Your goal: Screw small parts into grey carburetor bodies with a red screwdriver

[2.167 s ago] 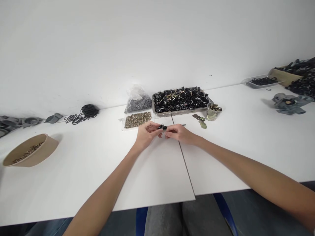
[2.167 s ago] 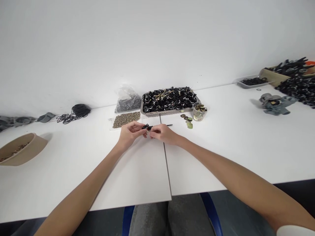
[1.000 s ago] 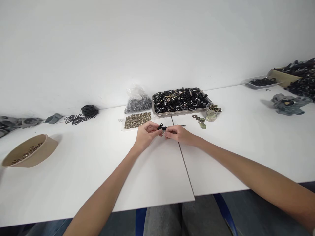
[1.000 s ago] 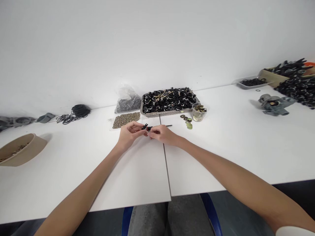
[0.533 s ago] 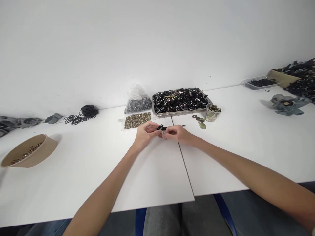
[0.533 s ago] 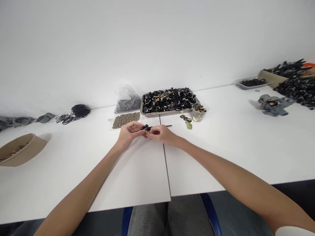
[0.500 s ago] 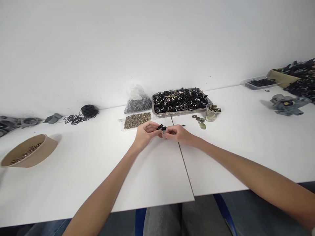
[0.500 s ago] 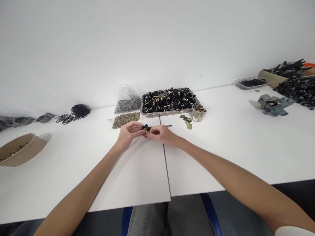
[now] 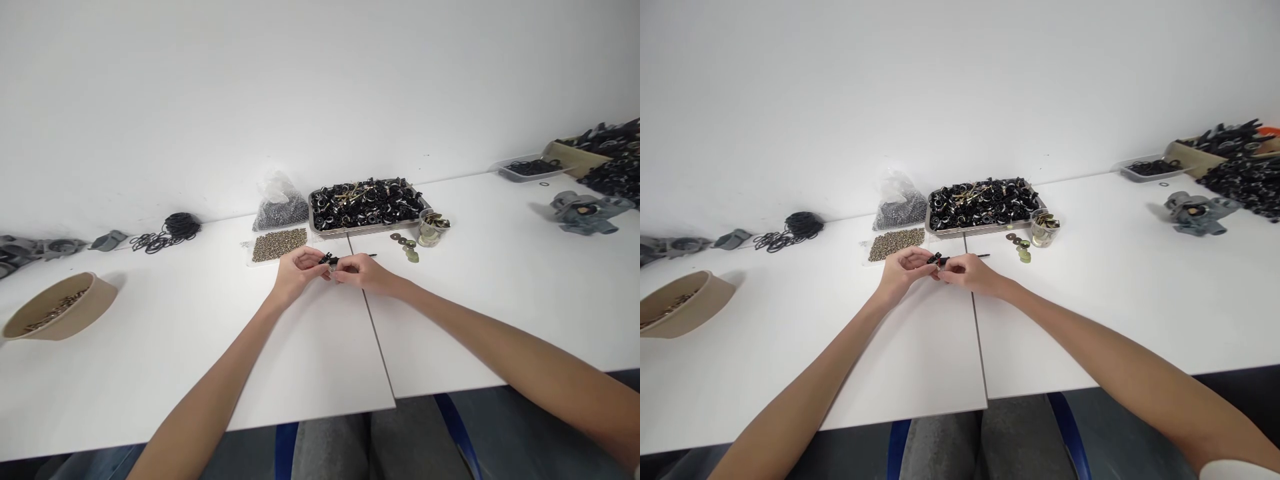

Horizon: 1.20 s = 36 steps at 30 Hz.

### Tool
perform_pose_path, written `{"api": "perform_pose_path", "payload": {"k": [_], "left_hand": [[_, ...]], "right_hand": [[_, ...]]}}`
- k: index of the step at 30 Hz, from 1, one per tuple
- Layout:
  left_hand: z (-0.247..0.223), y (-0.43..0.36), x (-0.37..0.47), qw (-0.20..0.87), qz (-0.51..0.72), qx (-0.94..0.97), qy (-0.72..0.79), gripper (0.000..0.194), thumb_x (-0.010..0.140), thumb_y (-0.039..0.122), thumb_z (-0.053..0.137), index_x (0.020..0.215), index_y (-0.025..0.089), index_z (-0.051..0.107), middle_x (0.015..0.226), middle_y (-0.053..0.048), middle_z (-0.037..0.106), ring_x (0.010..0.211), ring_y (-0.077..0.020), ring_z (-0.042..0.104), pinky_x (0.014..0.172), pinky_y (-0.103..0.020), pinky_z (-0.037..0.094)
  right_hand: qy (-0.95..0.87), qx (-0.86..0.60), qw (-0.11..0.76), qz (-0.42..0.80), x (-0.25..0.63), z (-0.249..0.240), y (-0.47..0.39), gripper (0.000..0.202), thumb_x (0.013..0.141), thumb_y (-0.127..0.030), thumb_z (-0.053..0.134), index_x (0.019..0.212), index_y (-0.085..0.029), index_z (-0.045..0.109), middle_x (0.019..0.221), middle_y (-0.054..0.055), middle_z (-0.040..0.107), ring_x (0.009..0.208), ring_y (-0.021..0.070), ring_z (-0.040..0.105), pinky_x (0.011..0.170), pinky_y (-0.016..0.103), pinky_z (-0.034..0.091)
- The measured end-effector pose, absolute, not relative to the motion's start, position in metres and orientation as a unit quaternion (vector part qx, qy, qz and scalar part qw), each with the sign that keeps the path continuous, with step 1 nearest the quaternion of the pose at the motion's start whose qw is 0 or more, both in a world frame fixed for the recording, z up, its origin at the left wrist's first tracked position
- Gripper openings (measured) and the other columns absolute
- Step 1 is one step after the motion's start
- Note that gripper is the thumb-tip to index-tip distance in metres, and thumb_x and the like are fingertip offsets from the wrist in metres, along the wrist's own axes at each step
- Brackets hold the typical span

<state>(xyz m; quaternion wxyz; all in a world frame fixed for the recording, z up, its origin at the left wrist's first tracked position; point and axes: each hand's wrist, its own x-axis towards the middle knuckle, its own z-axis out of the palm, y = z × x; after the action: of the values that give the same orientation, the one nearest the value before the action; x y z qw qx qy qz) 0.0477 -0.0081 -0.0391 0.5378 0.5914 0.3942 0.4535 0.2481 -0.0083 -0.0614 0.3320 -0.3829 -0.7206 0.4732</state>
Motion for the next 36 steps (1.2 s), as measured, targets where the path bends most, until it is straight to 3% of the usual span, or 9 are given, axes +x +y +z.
{"api": "perform_pose_path", "payload": {"k": [36], "left_hand": [[-0.0392,-0.0084,0.0473,0.533,0.442,0.601,0.398,0.035,0.066,0.028,0.085,0.088,0.01,0.065,0.078,-0.008,0.074,0.062,-0.0205,0.072,0.065,-0.037,0.062]], "right_hand": [[-0.731,-0.379,0.329,0.463,0.2483,-0.0599,-0.0086,0.028,0.083,-0.04,0.065,0.071,-0.015,0.067,0.063,-0.001,0.056,0.059,0.0101,0.042,0.057,0.026,0.03]]}}
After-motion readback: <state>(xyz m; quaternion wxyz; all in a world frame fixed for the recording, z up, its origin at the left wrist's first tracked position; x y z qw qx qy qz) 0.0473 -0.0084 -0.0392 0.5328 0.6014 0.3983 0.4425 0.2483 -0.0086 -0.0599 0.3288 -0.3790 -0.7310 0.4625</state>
